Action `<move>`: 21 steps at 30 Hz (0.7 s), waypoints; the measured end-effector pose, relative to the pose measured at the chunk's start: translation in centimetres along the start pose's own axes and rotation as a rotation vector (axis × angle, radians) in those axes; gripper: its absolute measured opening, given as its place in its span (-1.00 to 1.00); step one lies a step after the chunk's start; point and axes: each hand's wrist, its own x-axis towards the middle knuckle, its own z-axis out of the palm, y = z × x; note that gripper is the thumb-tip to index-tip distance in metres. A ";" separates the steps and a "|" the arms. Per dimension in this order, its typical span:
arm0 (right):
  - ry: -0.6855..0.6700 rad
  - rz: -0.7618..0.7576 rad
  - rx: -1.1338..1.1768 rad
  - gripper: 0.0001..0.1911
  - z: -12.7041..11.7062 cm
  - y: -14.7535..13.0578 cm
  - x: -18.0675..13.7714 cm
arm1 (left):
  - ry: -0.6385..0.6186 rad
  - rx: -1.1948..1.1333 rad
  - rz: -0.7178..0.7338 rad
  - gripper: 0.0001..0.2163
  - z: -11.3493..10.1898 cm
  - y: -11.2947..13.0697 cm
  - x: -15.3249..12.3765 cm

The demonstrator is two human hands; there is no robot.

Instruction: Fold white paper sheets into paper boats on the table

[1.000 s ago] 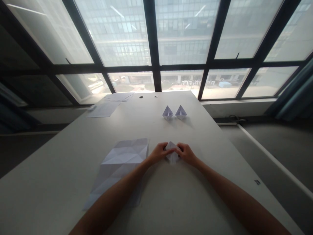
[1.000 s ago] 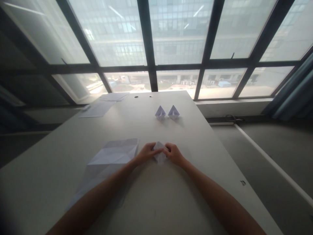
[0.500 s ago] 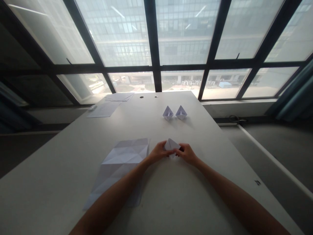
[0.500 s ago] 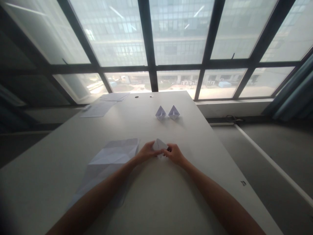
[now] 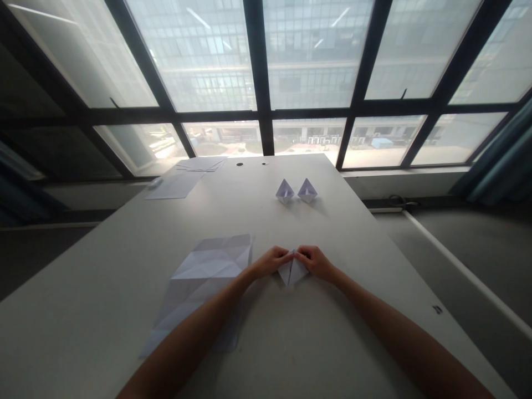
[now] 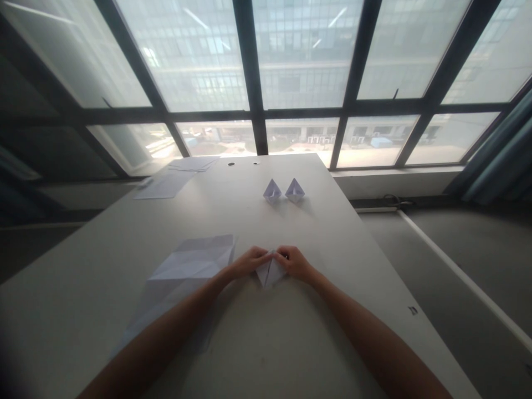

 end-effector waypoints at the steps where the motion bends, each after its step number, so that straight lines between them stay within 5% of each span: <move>1: -0.003 -0.003 -0.003 -0.60 0.0 0.0 0.0 | -0.005 0.000 0.002 -0.44 0.0 0.1 0.0; 15: 0.074 0.022 0.018 -0.62 0.0 0.3 0.0 | 0.061 -0.065 -0.024 -0.48 0.3 0.3 0.1; 21: 0.226 0.044 0.042 -0.61 -0.2 0.4 0.0 | 0.254 -0.128 -0.042 -0.47 0.2 0.8 -0.1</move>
